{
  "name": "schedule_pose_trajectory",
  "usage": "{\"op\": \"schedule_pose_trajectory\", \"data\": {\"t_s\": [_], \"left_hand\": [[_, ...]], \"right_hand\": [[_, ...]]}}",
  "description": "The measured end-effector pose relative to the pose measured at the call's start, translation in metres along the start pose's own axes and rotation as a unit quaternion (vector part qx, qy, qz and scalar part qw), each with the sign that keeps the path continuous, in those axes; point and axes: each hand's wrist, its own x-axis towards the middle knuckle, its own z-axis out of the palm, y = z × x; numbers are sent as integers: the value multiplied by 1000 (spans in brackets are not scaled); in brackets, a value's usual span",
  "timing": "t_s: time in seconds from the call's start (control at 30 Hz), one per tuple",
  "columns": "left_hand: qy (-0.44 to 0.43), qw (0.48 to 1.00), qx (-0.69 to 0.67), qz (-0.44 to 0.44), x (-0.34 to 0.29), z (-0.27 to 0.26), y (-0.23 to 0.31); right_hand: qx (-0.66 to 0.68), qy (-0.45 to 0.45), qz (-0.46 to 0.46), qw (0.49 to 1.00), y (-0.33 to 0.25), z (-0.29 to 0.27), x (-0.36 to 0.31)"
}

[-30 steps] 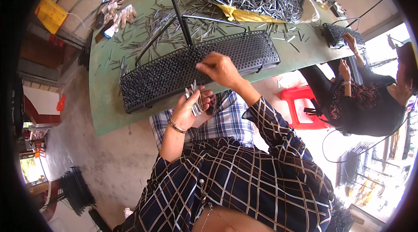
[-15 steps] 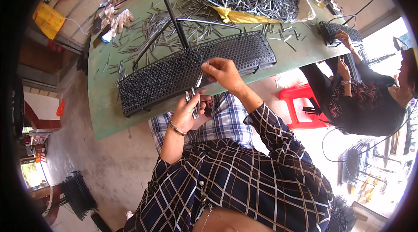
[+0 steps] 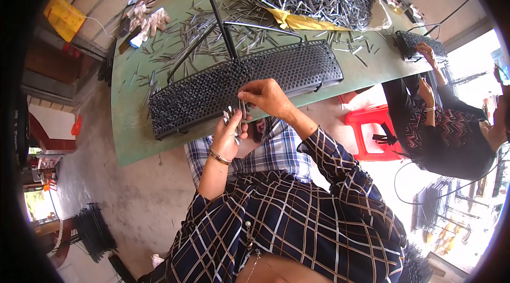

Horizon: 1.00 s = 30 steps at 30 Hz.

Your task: Manually inserting small metal rods into a perforated metal grid component.

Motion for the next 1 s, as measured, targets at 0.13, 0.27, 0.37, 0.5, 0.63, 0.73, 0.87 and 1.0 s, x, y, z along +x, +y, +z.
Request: {"op": "schedule_pose_trajectory", "data": {"t_s": [0.13, 0.27, 0.37, 0.5, 0.63, 0.73, 0.87, 1.0], "left_hand": [[-5, 1000, -16, -5, 3, -6, -7], [5, 999, -32, -31, 5, -6, -11], [21, 999, -14, -39, 2, -7, -9], [14, 999, -17, -41, -1, -12, -7], [20, 998, -22, -52, -1, -11, -6], [14, 998, -27, -53, 0, -10, -6], [12, 998, -28, -54, 1, -10, -6], [12, 998, -29, -54, 1, -11, -7]], "right_hand": [[26, 120, -81, 989, 4, -1, 12], [-62, 197, -181, 962, -2, 8, 31], [-97, 193, -190, 958, 6, 13, 43], [-155, 183, -212, 947, 16, 13, 45], [-224, 158, -306, 911, 16, 13, 46], [-264, 152, -340, 890, 11, 13, 47], [-289, 132, -341, 885, 6, 11, 48], [-308, 129, -292, 896, 5, 13, 49]]}}
